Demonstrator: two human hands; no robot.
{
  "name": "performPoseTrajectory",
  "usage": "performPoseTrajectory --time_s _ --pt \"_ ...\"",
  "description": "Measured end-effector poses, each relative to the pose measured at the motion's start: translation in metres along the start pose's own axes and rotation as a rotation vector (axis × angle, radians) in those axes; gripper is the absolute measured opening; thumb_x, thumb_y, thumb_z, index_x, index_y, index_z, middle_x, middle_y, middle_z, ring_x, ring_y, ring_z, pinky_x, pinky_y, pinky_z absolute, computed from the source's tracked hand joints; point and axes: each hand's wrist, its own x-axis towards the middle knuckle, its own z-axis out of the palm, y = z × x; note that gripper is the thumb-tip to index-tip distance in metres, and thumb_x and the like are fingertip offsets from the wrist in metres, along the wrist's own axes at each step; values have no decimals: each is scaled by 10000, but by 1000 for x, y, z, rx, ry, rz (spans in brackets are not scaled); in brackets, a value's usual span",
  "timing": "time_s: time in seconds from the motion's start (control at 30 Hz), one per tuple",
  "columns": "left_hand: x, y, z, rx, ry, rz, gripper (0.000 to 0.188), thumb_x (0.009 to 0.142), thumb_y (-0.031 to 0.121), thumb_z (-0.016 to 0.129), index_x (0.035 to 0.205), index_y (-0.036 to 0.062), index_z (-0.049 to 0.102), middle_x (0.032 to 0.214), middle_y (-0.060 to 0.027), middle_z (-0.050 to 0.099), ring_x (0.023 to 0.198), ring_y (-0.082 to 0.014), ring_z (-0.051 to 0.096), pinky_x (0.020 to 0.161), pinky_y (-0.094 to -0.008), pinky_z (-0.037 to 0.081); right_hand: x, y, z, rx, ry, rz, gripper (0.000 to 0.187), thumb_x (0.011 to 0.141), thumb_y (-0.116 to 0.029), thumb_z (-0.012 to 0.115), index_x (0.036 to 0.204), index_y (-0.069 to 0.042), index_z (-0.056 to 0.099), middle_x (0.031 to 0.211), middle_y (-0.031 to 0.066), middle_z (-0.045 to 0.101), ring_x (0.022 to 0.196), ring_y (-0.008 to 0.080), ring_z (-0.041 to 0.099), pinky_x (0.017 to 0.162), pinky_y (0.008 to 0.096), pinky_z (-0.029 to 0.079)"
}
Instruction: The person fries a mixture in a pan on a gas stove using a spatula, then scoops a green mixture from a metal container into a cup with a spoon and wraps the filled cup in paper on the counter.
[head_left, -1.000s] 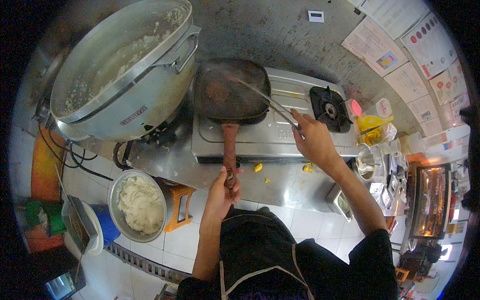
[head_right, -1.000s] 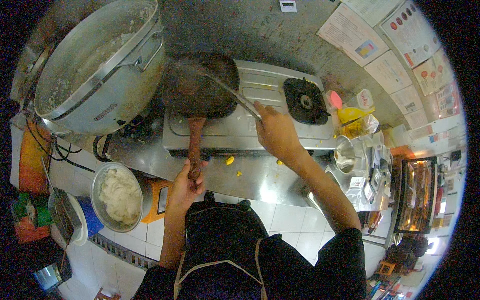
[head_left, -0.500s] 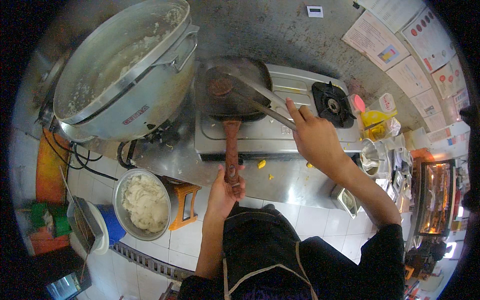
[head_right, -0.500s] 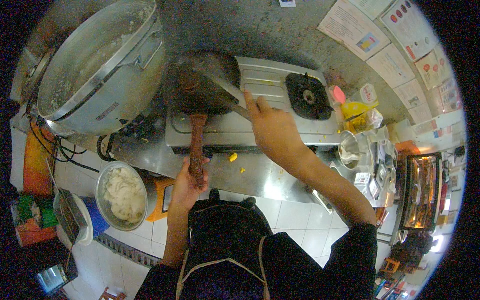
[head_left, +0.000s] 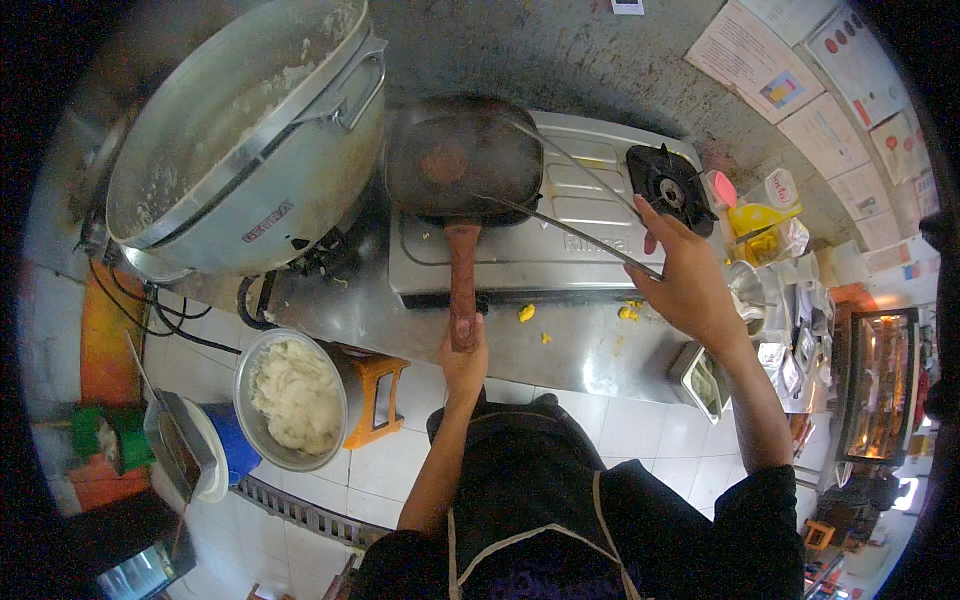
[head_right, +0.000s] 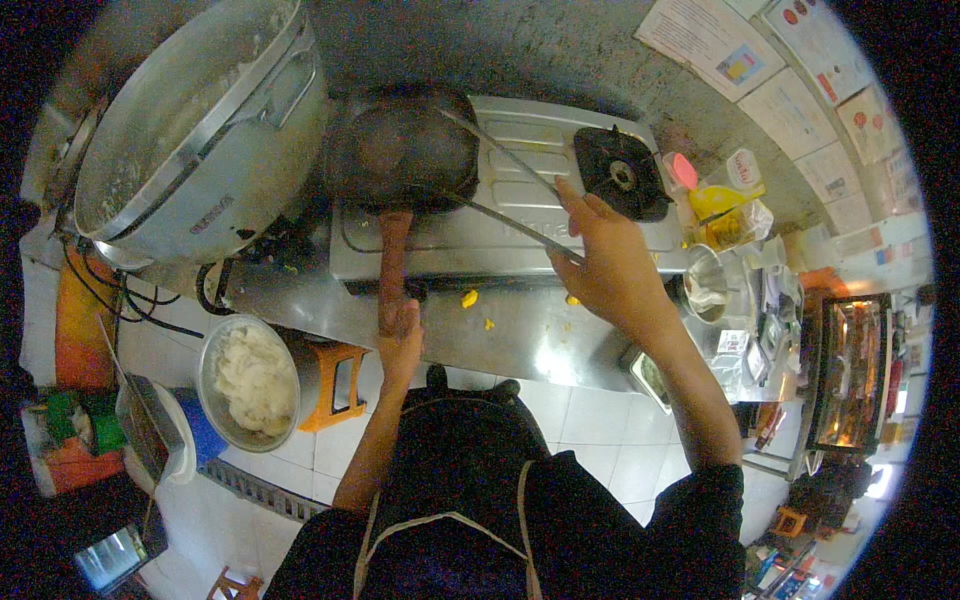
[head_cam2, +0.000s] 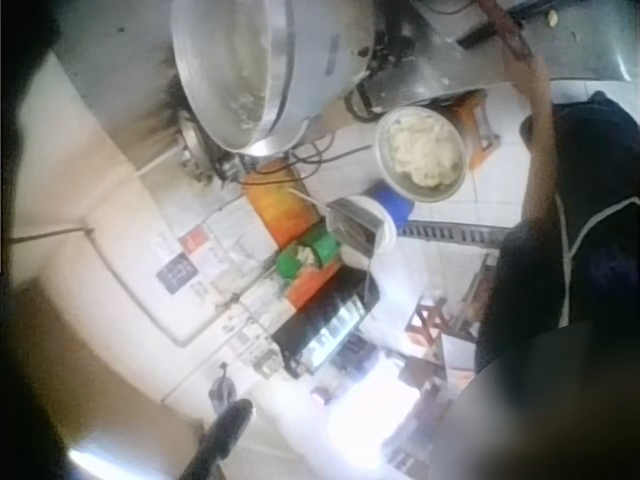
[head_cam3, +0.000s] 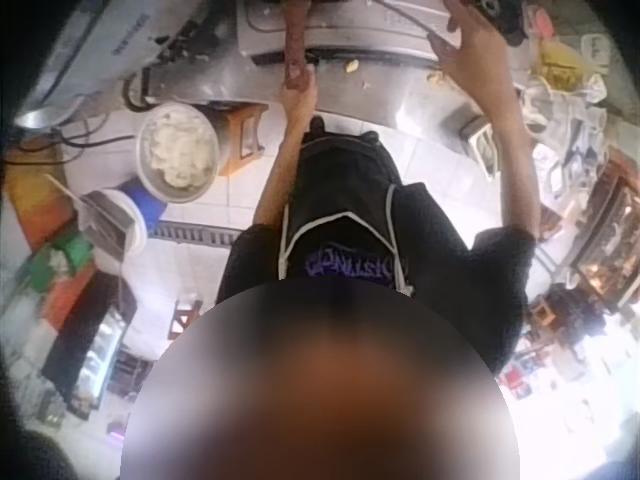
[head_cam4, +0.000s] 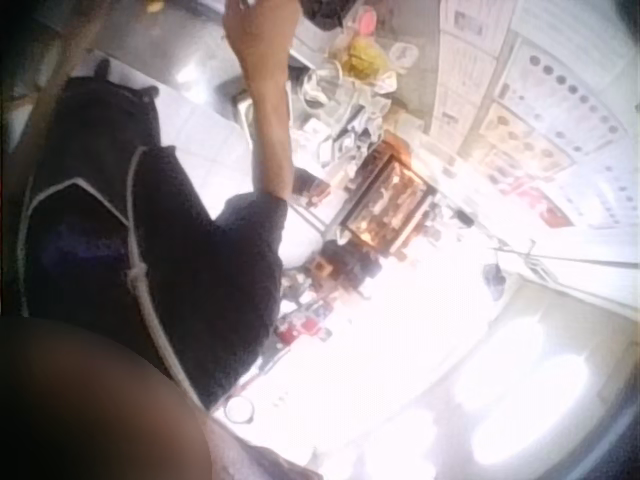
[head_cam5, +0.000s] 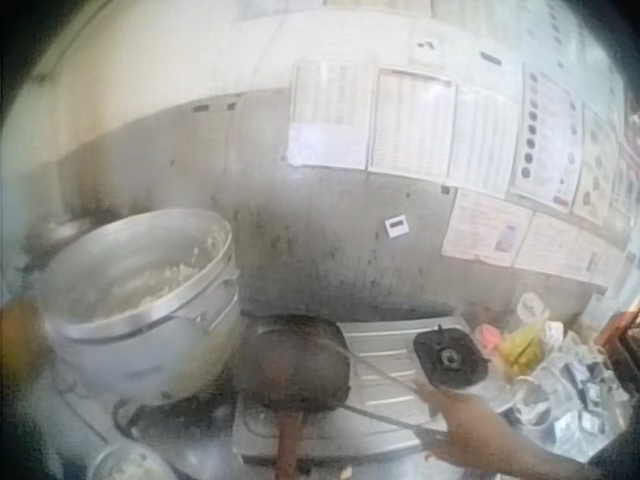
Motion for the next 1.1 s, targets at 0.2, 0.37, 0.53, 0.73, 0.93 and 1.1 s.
performPoseTrajectory --time_s 0.2,0.37,0.53,0.73,0.93,1.1 --pt "17 -12 23 515 77 309 185 965 188 695 1014 12 668 808 -150 678 748 -292 688 676 -418 529 -16 21 -7 126 11 101 747 797 -130 790 1473 -12 497 923 145 647 848 353 655 784 417 520" --pt "22 -13 15 726 41 522 184 974 166 673 1087 22 649 853 -181 672 747 -337 682 659 -432 528 -20 38 0 149 66 13 792 806 -104 775 1527 -27 458 939 123 641 665 238 650 644 363 529" --pt "15 -9 -9 600 17 594 275 998 253 651 1190 58 622 910 -163 685 778 -318 691 696 -437 539 -9 34 16 -153 135 -182 855 788 -63 737 1561 -29 373 1016 138 614 742 313 681 660 422 550" --pt "-25 57 -64 -668 -349 -559 572 1059 574 439 1313 78 564 989 -99 699 813 -236 702 685 -365 522 15 17 41 -409 85 -240 852 796 -29 672 1575 -15 328 1100 154 576 735 327 689 649 430 569" --pt "-22 127 -61 -640 -389 -536 594 1077 589 398 1306 67 562 845 -28 643 715 -149 625 575 -280 430 17 3 50 -385 46 -241 839 810 -40 668 1567 8 309 1130 189 590 703 337 703 584 451 574" --pt "-16 133 -56 -521 -434 -441 540 1088 548 418 1258 59 574 745 16 524 583 -94 501 486 -242 342 6 -11 56 -306 54 -181 889 794 -42 695 1584 -3 288 1079 180 577 704 345 691 593 438 568"
